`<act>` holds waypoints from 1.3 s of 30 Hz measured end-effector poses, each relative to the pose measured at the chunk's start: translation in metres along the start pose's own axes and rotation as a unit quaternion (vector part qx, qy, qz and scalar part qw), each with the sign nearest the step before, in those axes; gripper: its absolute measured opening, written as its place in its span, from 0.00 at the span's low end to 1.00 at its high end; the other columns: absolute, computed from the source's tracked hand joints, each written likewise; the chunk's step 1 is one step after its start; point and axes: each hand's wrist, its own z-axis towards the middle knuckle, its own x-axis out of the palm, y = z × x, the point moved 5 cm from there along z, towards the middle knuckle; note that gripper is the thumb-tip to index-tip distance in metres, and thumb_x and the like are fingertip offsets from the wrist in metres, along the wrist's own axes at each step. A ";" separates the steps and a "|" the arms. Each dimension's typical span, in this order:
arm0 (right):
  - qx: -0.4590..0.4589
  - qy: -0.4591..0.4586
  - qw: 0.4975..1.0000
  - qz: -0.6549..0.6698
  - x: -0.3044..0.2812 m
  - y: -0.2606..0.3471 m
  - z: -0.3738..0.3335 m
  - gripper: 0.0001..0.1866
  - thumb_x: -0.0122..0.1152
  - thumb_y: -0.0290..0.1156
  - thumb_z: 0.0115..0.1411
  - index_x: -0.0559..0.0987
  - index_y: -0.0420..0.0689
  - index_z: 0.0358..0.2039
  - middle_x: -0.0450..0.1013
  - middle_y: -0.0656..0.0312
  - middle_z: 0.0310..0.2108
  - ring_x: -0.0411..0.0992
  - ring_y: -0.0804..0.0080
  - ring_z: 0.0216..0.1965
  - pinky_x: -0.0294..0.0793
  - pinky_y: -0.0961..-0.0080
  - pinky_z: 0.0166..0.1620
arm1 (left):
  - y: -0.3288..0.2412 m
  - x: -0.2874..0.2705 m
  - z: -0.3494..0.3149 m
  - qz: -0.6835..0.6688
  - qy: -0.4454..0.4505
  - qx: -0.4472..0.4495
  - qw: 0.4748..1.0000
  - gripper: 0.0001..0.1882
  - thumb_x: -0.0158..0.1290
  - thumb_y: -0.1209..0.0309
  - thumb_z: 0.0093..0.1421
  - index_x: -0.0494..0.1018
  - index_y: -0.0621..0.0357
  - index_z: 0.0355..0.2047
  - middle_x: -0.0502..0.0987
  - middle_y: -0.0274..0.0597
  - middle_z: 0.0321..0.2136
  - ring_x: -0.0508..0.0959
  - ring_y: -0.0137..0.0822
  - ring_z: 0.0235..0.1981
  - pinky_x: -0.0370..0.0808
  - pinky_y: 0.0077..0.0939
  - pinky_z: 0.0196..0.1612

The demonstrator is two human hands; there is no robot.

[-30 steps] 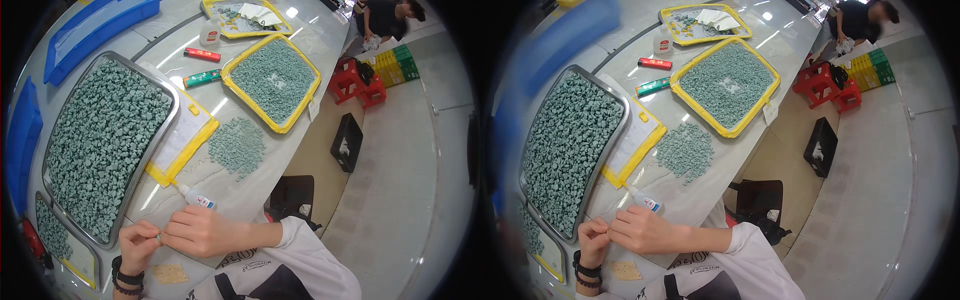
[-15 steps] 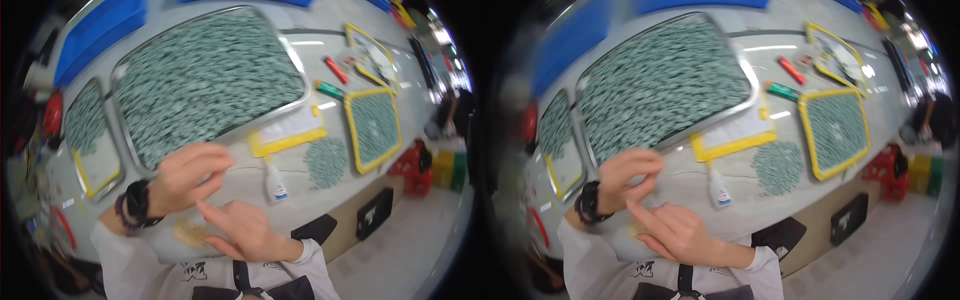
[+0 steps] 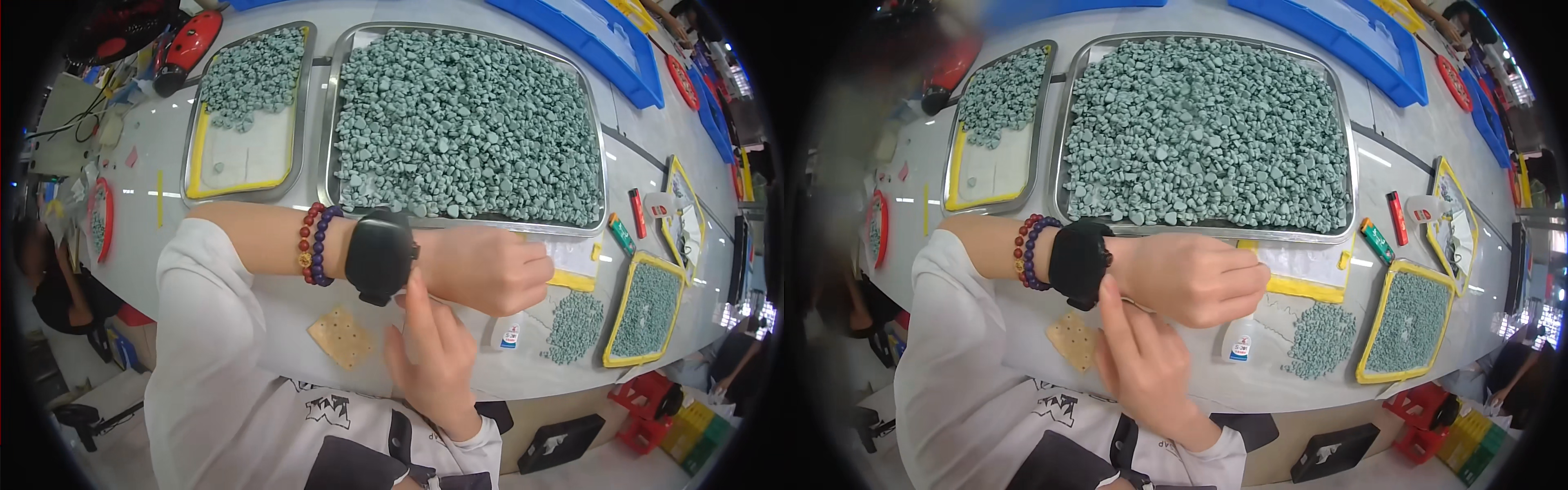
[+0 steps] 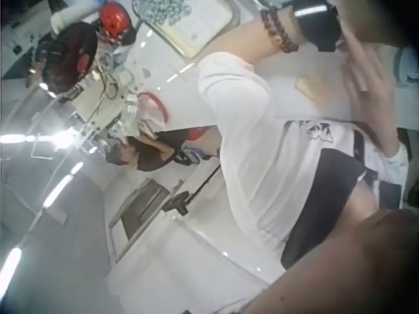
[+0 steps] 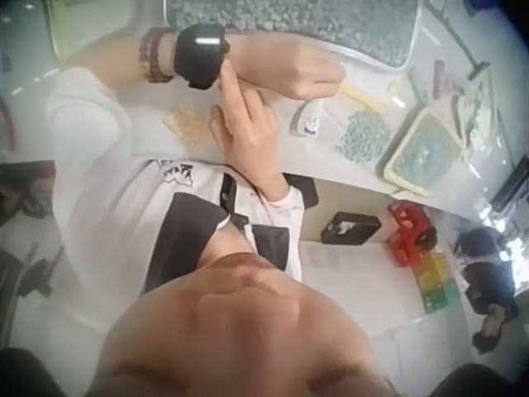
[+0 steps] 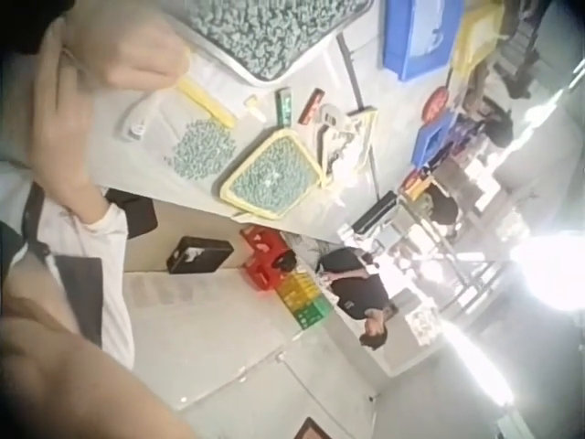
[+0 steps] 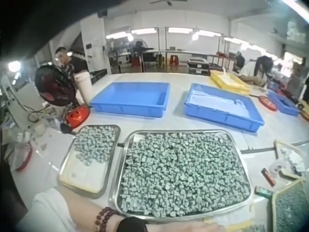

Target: Assembling small components by applying glue and inserting tiny green pieces at an assembly workstation.

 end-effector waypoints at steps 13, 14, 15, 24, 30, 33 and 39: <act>0.053 -0.004 0.996 0.069 -0.001 -0.004 -0.002 0.34 0.58 0.17 0.45 0.63 0.34 0.56 0.71 0.50 0.35 0.71 0.60 0.29 0.70 0.70 0.30 | 0.006 -0.010 0.010 0.026 -0.002 0.012 1.000 0.07 0.52 0.72 0.37 0.65 0.58 0.14 0.65 0.34 0.18 0.69 0.28 0.22 0.70 0.17 0.20; 0.057 0.000 0.996 0.072 -0.001 -0.004 -0.002 0.34 0.58 0.17 0.45 0.63 0.34 0.56 0.71 0.50 0.35 0.71 0.59 0.29 0.70 0.70 0.30 | 0.006 -0.009 0.009 0.028 0.001 0.013 1.000 0.07 0.52 0.72 0.37 0.65 0.58 0.14 0.65 0.34 0.18 0.69 0.28 0.21 0.70 0.17 0.20; 0.060 0.004 0.995 0.075 0.000 -0.004 -0.002 0.34 0.58 0.17 0.45 0.63 0.34 0.56 0.71 0.50 0.35 0.71 0.59 0.29 0.70 0.70 0.31 | 0.006 -0.009 0.008 0.031 0.004 0.013 0.999 0.07 0.52 0.72 0.37 0.65 0.58 0.14 0.65 0.34 0.18 0.69 0.28 0.21 0.70 0.17 0.20; 0.068 0.002 0.994 0.081 0.001 -0.004 -0.004 0.33 0.57 0.17 0.45 0.65 0.35 0.55 0.71 0.51 0.35 0.71 0.59 0.29 0.71 0.68 0.33 | 0.003 -0.008 0.008 0.024 0.002 0.013 1.000 0.07 0.52 0.72 0.37 0.65 0.58 0.14 0.64 0.34 0.18 0.69 0.28 0.22 0.69 0.18 0.19; 0.024 -0.005 1.000 0.002 0.001 0.003 0.003 0.35 0.59 0.14 0.40 0.66 0.35 0.54 0.73 0.52 0.34 0.72 0.61 0.30 0.72 0.73 0.33 | -0.002 -0.009 0.003 -0.012 0.014 0.011 1.000 0.07 0.52 0.73 0.37 0.66 0.62 0.18 0.66 0.38 0.22 0.70 0.31 0.23 0.69 0.18 0.21; 0.010 0.003 1.000 -0.006 -0.007 0.007 0.000 0.33 0.60 0.14 0.38 0.69 0.35 0.51 0.73 0.53 0.34 0.72 0.61 0.30 0.71 0.73 0.32 | -0.004 -0.020 -0.010 -0.081 0.027 -0.029 0.996 0.09 0.52 0.76 0.40 0.70 0.66 0.25 0.71 0.44 0.29 0.73 0.33 0.28 0.71 0.19 0.25; 0.079 -0.103 0.989 0.074 -0.056 -0.012 -0.028 0.15 0.64 0.20 0.40 0.78 0.43 0.33 0.71 0.62 0.26 0.67 0.71 0.22 0.65 0.78 0.23 | 0.000 -0.025 -0.070 -0.584 -0.045 -0.528 0.615 0.05 0.51 0.82 0.53 0.72 0.66 0.31 0.74 0.48 0.36 0.76 0.34 0.35 0.74 0.23 0.36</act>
